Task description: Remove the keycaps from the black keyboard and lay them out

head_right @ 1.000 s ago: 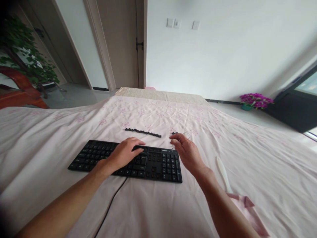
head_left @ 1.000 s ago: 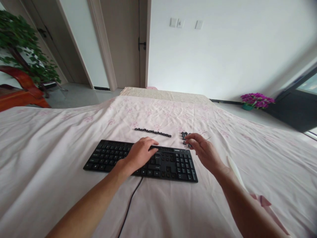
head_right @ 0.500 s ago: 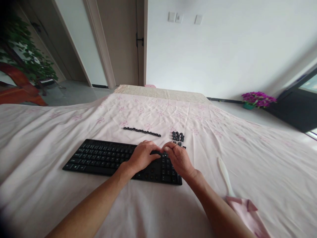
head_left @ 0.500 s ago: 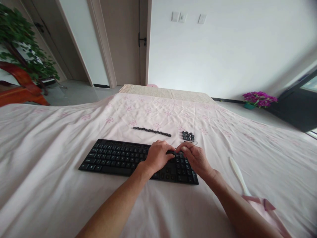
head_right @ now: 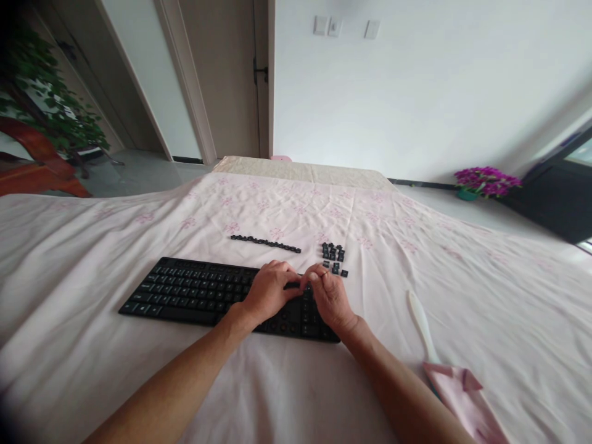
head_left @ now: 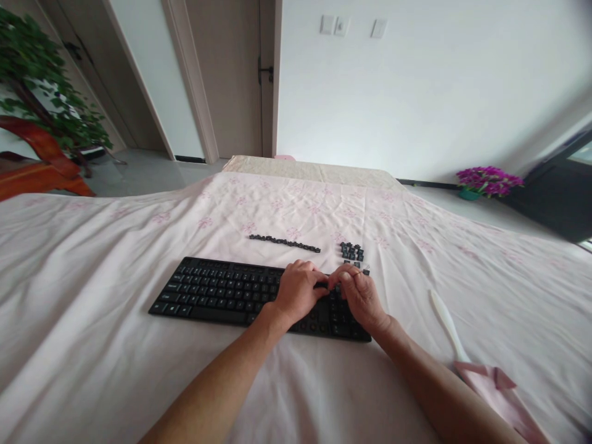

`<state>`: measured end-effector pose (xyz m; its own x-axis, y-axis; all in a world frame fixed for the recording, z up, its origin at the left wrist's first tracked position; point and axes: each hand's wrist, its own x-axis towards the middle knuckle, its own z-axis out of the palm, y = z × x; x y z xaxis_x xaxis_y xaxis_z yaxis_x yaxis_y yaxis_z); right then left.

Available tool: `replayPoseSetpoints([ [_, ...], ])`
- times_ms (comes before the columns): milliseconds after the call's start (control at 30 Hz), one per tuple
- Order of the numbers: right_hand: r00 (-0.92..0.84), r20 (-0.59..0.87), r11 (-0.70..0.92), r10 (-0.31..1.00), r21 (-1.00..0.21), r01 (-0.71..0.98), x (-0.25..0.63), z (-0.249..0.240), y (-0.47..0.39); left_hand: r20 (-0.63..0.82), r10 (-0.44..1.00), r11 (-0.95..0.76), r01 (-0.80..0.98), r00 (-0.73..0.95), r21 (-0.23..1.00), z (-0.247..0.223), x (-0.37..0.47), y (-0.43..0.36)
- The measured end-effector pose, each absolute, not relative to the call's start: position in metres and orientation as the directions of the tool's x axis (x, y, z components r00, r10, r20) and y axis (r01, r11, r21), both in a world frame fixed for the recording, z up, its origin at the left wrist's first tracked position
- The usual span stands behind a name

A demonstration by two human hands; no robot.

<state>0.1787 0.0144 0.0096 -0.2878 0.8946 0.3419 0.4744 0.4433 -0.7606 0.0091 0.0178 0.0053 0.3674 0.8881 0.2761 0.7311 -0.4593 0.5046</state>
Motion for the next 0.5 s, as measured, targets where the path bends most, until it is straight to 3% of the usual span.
replayPoseSetpoints([
  [167, -0.256, 0.344, 0.426, 0.903, -0.783, 0.454, 0.1784, 0.0058, 0.0150, 0.282, 0.891, -0.453, 0.737, 0.356, 0.501, 0.0056, 0.0108, 0.0170],
  [500, -0.143, 0.487, 0.507, 0.862, -0.810, 0.296, 0.1795, -0.0012, 0.0084, 0.273, 0.911, -0.411, 0.741, 0.310, 0.531, 0.0068, 0.0161, 0.0161],
])
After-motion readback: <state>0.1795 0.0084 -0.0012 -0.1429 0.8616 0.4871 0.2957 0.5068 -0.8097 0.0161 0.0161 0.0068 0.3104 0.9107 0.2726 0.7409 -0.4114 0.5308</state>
